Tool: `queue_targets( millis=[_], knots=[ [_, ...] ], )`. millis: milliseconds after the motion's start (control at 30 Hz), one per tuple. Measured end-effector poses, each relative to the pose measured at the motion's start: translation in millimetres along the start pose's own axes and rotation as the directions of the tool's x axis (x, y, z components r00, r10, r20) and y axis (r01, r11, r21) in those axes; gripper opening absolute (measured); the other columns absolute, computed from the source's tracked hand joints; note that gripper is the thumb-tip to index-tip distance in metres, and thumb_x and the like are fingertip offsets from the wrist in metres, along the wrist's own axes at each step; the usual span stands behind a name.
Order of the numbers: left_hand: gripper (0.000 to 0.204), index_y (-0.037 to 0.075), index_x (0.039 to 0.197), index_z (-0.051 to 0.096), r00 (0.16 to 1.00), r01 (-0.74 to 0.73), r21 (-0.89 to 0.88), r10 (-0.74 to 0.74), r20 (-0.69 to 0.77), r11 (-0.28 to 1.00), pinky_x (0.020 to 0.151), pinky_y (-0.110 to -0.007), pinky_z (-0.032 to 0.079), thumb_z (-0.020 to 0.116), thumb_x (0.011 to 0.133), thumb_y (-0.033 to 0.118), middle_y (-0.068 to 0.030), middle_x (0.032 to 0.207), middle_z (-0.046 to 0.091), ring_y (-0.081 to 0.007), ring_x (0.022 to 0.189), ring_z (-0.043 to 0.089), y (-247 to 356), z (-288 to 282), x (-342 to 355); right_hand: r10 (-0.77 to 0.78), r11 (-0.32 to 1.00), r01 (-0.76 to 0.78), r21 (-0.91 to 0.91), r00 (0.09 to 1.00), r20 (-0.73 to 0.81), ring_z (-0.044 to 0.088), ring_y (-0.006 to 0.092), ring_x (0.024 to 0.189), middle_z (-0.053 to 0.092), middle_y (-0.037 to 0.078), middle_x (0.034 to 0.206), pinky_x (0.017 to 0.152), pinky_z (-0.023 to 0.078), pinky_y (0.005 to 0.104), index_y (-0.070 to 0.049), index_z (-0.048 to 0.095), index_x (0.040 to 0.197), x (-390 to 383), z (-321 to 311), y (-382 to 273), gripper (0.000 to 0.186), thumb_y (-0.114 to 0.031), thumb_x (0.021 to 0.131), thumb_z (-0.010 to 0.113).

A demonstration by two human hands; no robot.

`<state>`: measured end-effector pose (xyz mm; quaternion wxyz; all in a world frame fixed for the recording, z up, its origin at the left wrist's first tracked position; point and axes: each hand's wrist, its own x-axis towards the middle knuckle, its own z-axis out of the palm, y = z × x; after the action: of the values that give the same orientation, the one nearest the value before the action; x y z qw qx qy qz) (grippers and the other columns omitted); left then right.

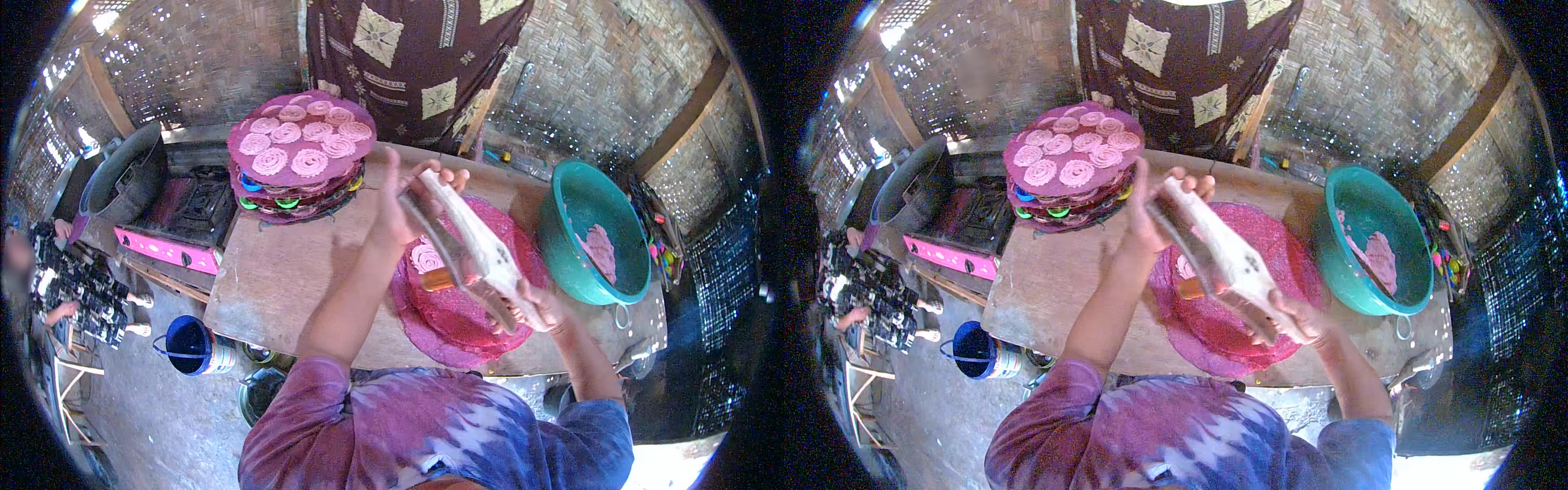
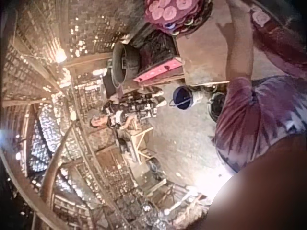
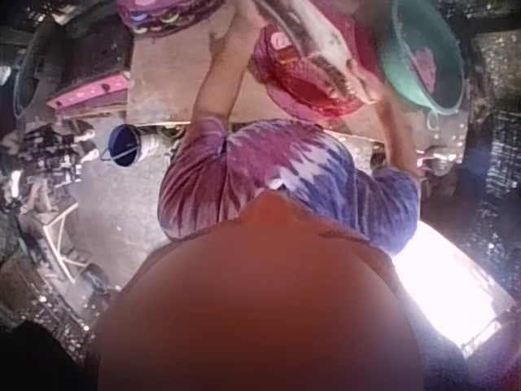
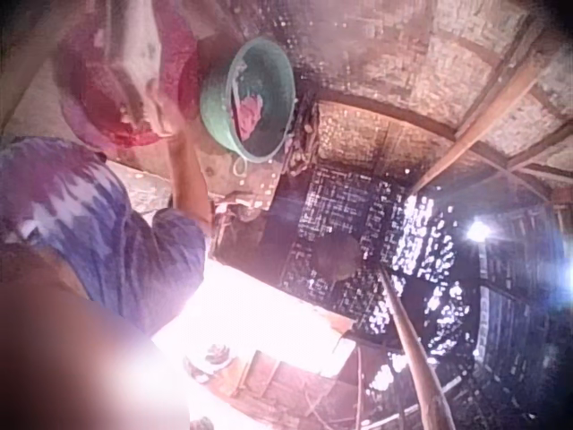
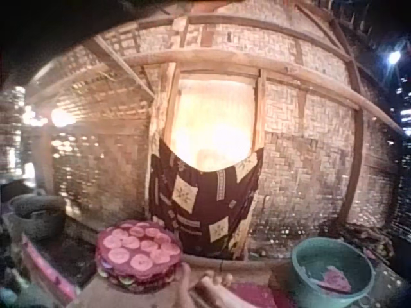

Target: The person scoops pink dough from a green basin and uses a wooden extruder to form spiral rolls onto a pink tray. They repeat this process to fill the tray with multiple rolls. Another person is visible in the background near a stove.

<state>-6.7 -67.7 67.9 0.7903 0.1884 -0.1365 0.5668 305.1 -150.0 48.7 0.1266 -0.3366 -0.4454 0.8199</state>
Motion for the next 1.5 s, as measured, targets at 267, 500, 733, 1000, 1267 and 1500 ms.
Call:
queue_targets(
  millis=[267, 500, 733, 1000, 1267, 1500],
  knots=[
    [0.068, 0.005, 0.078, 0.064, 0.966, -0.065, 0.103, 0.089, -0.244, 0.993, 0.064, -0.039, 0.053, 0.04, 0.087, 0.068, -0.0142, 0.069, 0.063, -0.0285, 0.066, 0.063, -57.9, -32.2, -14.1, -0.002, 0.998, 0.004, 0.061, 1.0, -0.025, 0.065, 0.0382, 0.099, 0.058, 0.027, 0.12, 0.074, 0.057, 0.0454, -0.002, 0.03, 0.144, -0.3, -27.7, 32.7, 0.083, -0.064, 0.091, 0.046],
    [0.091, -0.003, 0.081, 0.067, 0.978, 0.029, 0.615, -0.15, 0.146, 0.788, 0.072, -0.034, 0.052, 0.016, 0.093, 0.071, -0.0136, 0.072, 0.066, -0.0245, 0.067, 0.065, -83.7, 63.4, -59.7, -0.062, 0.947, 0.052, 0.317, 0.998, 0.022, 0.066, 0.0364, 0.095, 0.059, 0.028, 0.117, 0.073, 0.057, 0.0436, -0.001, 0.032, 0.143, 67.3, -7.7, 62.5, 0.084, -0.064, 0.09, 0.046],
    [0.091, -0.003, 0.086, 0.067, 0.976, 0.037, 0.687, -0.175, 0.132, 0.725, 0.073, -0.033, 0.051, 0.01, 0.095, 0.068, -0.0158, 0.078, 0.068, -0.0249, 0.07, 0.065, -59.4, 76.2, -44.6, -0.171, 0.922, 0.106, 0.373, 0.974, 0.147, 0.067, 0.0346, 0.091, 0.06, 0.029, 0.115, 0.071, 0.057, 0.0419, 0.0, 0.033, 0.142, 53.3, 5.5, 83.9, 0.084, -0.064, 0.09, 0.046],
    [0.071, 0.006, 0.091, 0.063, 0.987, -0.021, 0.159, 0.046, -0.157, 0.987, 0.081, -0.043, 0.051, 0.037, 0.089, 0.073, -0.0114, 0.084, 0.064, -0.0277, 0.085, 0.063, -24.0, -20.3, 26.5, -0.038, 0.993, 0.05, -0.111, 0.993, 0.113, 0.069, 0.0306, 0.083, 0.063, 0.029, 0.109, 0.065, 0.058, 0.0385, 0.0, 0.038, 0.138, 0.3, -17.7, -6.2, 0.088, -0.072, 0.087, 0.043],
    [0.057, 0.008, 0.09, 0.055, 0.902, -0.27, -0.01, 0.249, -0.352, 0.963, 0.082, -0.041, 0.046, 0.039, 0.092, 0.063, -0.0052, 0.081, 0.056, -0.024, 0.079, 0.055, -51.1, -168.1, 4.4, 0.263, 0.9, -0.322, -0.295, 0.939, -0.222, 0.066, 0.0246, 0.085, 0.06, 0.018, 0.099, 0.065, 0.057, 0.036, -0.004, 0.045, 0.133, 20.4, 0.5, -36.7, 0.081, -0.072, 0.09, 0.039],
    [0.054, 0.011, 0.088, 0.056, 0.919, -0.3, -0.013, 0.285, -0.273, 0.954, 0.081, -0.041, 0.046, 0.038, 0.094, 0.062, -0.0033, 0.078, 0.056, -0.0211, 0.077, 0.055, -49.8, -125.9, 9.4, 0.216, 0.887, -0.295, -0.354, 0.945, -0.245, 0.06, 0.0149, 0.063, 0.06, 0.005, 0.076, 0.054, 0.051, 0.0294, -0.007, 0.057, 0.113, 0.2, 19.7, -64.1, 0.071, -0.072, 0.09, 0.04]
  ],
)
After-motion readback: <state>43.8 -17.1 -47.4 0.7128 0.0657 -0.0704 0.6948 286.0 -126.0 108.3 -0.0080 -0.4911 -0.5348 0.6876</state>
